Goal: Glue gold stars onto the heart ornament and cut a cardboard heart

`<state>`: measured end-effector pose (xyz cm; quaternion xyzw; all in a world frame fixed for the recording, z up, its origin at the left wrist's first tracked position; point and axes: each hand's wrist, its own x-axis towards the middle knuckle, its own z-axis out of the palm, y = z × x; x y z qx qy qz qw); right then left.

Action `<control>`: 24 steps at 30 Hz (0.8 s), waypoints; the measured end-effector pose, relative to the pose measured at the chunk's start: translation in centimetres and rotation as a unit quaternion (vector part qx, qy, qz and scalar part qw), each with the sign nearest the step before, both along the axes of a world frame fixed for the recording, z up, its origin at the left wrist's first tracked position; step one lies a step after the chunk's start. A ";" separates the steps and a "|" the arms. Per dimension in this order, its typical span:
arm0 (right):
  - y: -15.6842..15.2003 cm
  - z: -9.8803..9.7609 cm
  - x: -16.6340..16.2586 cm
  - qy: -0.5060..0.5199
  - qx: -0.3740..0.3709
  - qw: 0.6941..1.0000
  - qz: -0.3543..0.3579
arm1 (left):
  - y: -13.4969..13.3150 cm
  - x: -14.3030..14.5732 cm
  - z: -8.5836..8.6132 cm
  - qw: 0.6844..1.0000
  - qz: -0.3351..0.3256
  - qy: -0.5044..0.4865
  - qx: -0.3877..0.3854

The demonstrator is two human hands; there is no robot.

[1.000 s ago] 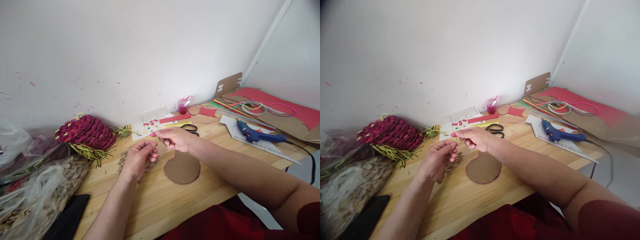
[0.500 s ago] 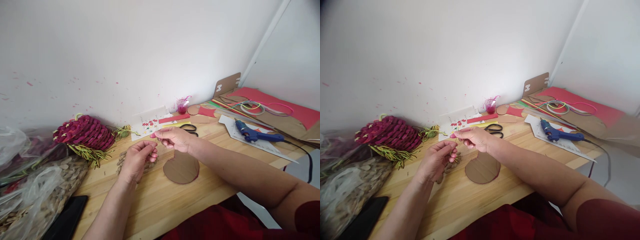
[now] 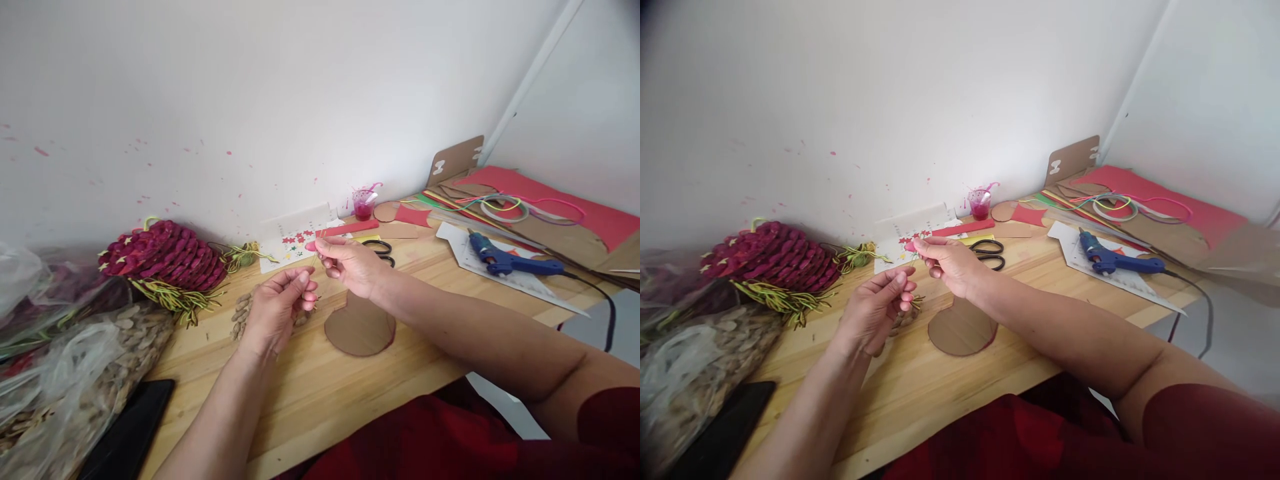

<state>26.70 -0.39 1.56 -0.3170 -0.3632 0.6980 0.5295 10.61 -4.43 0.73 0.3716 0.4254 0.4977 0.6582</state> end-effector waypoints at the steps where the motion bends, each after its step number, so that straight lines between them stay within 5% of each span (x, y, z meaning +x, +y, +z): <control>1: 0.1 0.0 0.1 -0.005 0.000 1.000 0.001 | 0.0 0.0 0.0 1.000 0.002 -0.007 0.000; 24: 0.4 0.0 0.4 -0.102 0.044 0.993 -0.030 | -0.3 0.6 0.1 0.999 0.024 0.048 0.009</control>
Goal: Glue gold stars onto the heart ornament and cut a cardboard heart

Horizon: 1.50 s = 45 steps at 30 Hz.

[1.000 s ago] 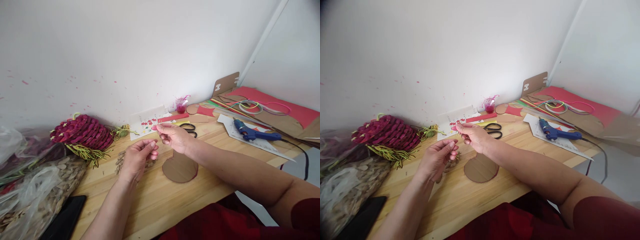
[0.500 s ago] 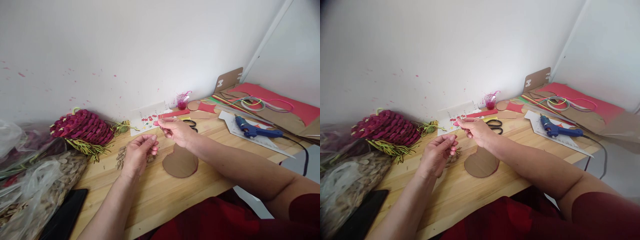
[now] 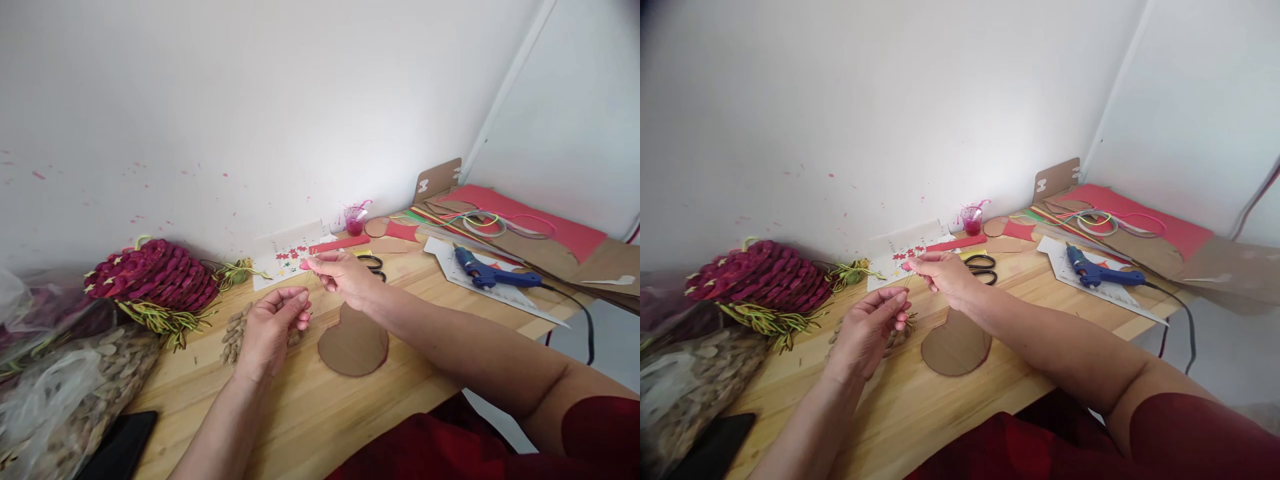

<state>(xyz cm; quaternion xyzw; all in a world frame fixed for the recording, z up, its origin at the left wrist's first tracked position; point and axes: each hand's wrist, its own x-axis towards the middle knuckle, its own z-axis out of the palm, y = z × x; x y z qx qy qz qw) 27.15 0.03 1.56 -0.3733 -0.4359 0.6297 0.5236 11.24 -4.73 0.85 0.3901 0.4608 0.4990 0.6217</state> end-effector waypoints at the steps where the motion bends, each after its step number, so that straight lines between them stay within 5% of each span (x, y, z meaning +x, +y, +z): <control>1: 0.0 0.0 0.0 -0.001 0.002 1.000 -0.001 | 0.0 0.0 0.0 1.000 0.002 0.004 0.001; 15: -0.1 0.3 0.2 -0.033 -0.012 0.999 0.021 | 0.3 -0.1 -0.9 1.000 -0.001 0.002 -0.012; 45: 0.4 0.5 0.7 0.009 0.005 0.998 0.061 | 0.2 -0.3 -0.1 0.996 -0.052 -0.070 0.003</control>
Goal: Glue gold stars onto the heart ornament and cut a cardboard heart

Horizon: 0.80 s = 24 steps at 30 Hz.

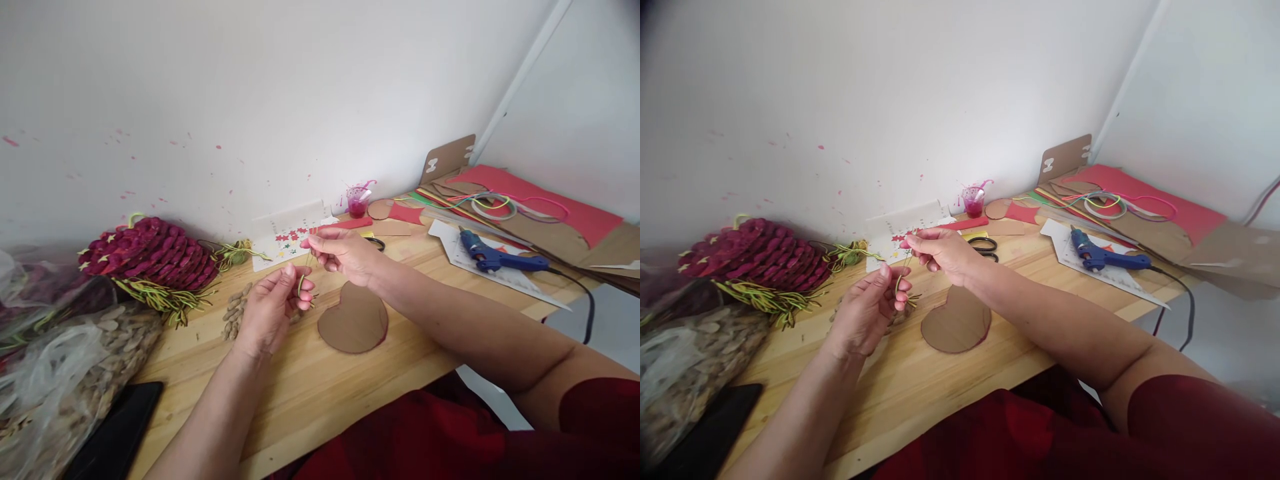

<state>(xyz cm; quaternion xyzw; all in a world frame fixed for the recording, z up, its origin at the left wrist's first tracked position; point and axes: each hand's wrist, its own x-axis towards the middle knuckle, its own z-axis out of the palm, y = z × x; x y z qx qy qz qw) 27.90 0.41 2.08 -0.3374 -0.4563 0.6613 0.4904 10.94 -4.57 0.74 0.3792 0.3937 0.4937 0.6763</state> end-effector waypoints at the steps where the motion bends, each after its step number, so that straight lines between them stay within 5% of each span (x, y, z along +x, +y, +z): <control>1: 0.0 0.0 0.0 0.005 -0.004 1.000 0.003 | 0.0 0.0 0.0 1.000 -0.002 -0.002 -0.001; 24: -0.2 -0.1 -0.4 0.034 -0.065 0.997 0.022 | 0.3 0.1 -0.6 0.997 0.066 0.023 -0.023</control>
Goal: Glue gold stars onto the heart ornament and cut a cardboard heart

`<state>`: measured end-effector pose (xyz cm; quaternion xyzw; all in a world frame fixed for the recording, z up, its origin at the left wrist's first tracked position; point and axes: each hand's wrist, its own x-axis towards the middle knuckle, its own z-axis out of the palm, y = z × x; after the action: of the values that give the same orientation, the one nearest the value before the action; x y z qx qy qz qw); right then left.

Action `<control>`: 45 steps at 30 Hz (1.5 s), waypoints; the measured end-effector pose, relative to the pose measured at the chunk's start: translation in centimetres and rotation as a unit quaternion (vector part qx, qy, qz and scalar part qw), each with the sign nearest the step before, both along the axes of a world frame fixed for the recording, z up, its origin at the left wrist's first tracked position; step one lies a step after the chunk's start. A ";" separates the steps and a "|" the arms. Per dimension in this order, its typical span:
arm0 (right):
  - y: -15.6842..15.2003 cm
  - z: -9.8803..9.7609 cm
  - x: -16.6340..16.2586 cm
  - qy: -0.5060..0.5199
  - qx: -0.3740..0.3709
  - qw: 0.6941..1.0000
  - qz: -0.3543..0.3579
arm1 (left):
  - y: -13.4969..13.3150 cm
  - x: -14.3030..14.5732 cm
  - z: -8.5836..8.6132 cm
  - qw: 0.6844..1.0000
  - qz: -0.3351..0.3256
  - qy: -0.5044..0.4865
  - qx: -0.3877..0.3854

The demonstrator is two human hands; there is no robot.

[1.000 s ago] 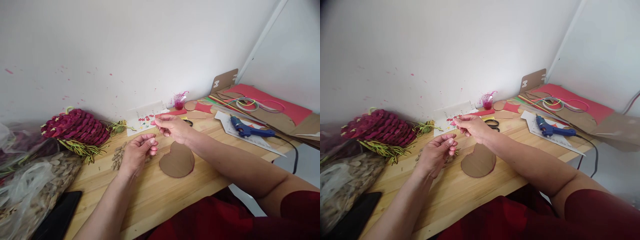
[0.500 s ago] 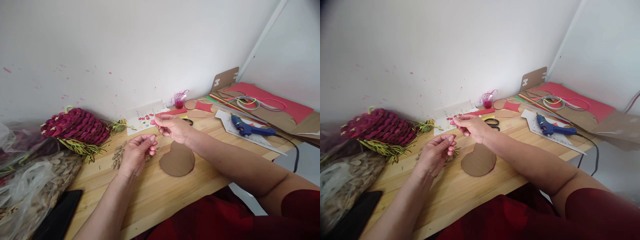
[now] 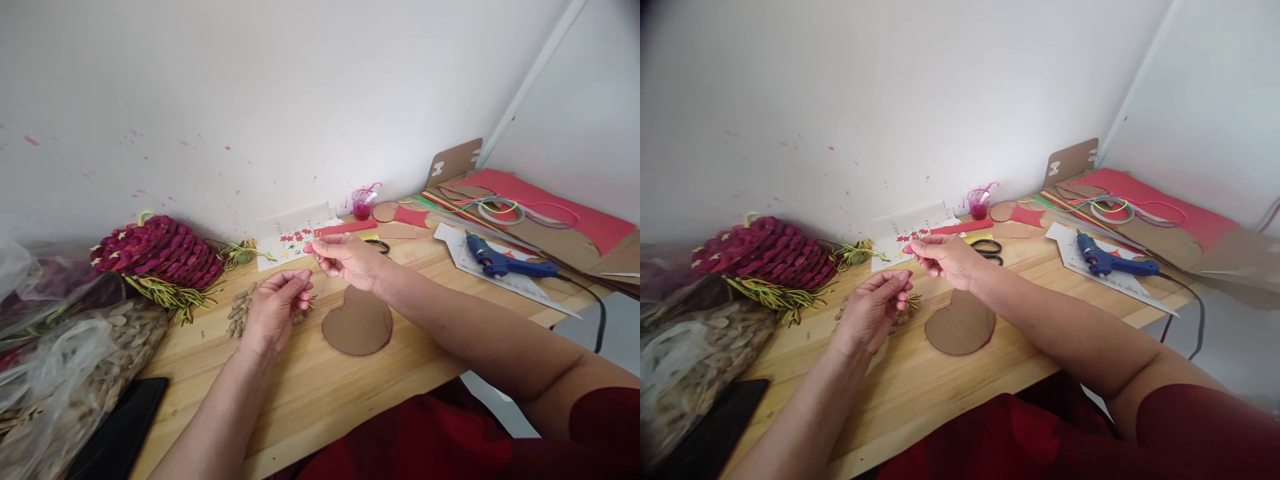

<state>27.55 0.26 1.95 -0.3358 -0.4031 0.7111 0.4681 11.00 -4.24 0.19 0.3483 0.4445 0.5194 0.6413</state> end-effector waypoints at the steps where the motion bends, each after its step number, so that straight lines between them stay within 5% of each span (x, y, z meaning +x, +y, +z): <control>1: 0.1 -0.1 0.0 -0.004 -0.011 1.000 -0.002 | 0.0 -0.1 0.0 1.000 0.007 0.002 0.005; 12: 0.4 -0.8 -0.1 -0.050 -0.050 0.997 -0.014 | 0.1 -0.6 0.1 0.999 0.034 0.002 0.032; 17: 0.4 -0.1 0.7 -0.145 -0.023 0.988 0.051 | 0.5 -0.8 0.3 0.997 0.072 -0.014 0.027; 25: 0.7 0.3 1.3 -0.075 0.019 0.995 0.055 | 0.9 -1.0 0.3 0.999 0.048 -0.020 -0.003; 34: 0.1 -0.5 0.5 -0.002 -0.014 0.996 0.093 | 0.7 -1.0 0.5 0.999 0.048 -0.002 0.004; 41: -0.1 -0.4 -0.1 0.003 0.025 1.000 -0.016 | 0.3 -0.7 0.4 0.995 0.036 0.072 0.061; 45: -0.2 -0.4 -0.3 0.019 0.020 1.000 -0.007 | 0.1 -0.8 0.1 0.985 0.026 0.133 0.110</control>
<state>27.23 0.06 1.55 -0.3159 -0.4056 0.7057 0.4874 10.23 -4.16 0.34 0.4715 0.4749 0.5307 0.5201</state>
